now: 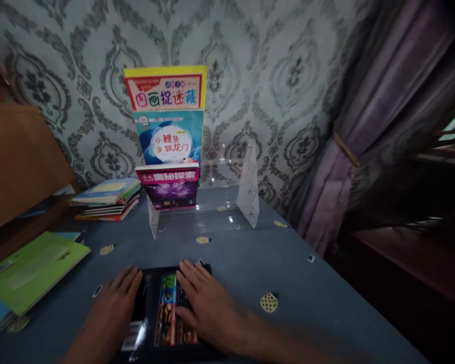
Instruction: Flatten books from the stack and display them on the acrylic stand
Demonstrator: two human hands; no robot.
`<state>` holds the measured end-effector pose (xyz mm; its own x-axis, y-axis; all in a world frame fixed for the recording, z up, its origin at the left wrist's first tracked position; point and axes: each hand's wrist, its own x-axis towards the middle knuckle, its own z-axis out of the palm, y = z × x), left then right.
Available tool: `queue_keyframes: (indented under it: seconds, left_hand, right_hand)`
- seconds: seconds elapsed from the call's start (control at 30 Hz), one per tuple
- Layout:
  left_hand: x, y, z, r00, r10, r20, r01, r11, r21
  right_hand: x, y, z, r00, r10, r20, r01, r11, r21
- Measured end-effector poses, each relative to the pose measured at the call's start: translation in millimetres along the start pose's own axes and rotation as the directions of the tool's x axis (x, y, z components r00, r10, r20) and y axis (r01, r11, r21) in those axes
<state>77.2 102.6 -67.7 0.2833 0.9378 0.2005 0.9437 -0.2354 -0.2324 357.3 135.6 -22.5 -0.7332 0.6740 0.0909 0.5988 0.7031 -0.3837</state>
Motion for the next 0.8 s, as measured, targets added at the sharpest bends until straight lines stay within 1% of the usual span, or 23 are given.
queue_keyframes:
  seconds: [0.07, 0.13, 0.2, 0.27, 0.33, 0.43, 0.57, 0.7, 0.8]
  left_hand:
    - [9.7, 6.9, -6.1, 0.999, 0.023, 0.031, -0.024, 0.999, 0.033]
    - [21.4, 19.9, -12.7, 0.997, 0.065, 0.043, -0.067, 0.996, 0.05]
    - [33.5, 35.3, -16.2, 0.986, 0.16, 0.042, -0.161, 0.986, 0.032]
    - [44.0, 48.5, -14.4, 0.967, 0.253, 0.016, -0.253, 0.967, 0.006]
    - [51.4, 56.8, -7.8, 0.955, 0.295, -0.032, -0.295, 0.955, -0.002]
    - [55.5, 60.3, 5.8, 0.953, 0.29, -0.091, -0.292, 0.956, -0.011]
    - [52.2, 58.2, 18.6, 0.952, 0.273, -0.137, -0.278, 0.96, -0.024]
    - [49.4, 57.2, 22.0, 0.936, 0.275, -0.22, -0.283, 0.959, -0.003]
    - [48.8, 57.6, 17.7, 0.911, 0.295, -0.288, -0.297, 0.954, 0.037]
  right_hand:
    - [-0.8, -0.3, -3.2, 1.0, 0.013, 0.0, -0.013, 0.999, 0.035]
    - [-0.5, 0.7, -3.7, 1.0, 0.007, -0.005, -0.007, 0.999, 0.05]
    - [0.3, 3.2, -1.8, 1.0, -0.005, -0.018, 0.005, 0.999, 0.05]
    - [1.3, 6.6, 1.7, 0.999, -0.021, -0.033, 0.022, 0.999, 0.046]
    - [2.3, 9.9, 5.0, 0.998, -0.03, -0.048, 0.032, 0.999, 0.041]
    - [3.8, 13.6, 7.4, 0.998, -0.041, -0.041, 0.043, 0.998, 0.051]
    - [4.0, 16.1, 5.5, 0.998, -0.046, -0.034, 0.049, 0.994, 0.098]
    - [1.0, 16.2, 2.8, 0.998, -0.016, -0.059, 0.021, 0.995, 0.099]
    - [-1.1, 16.6, 5.1, 0.996, 0.011, -0.087, -0.004, 0.996, 0.088]
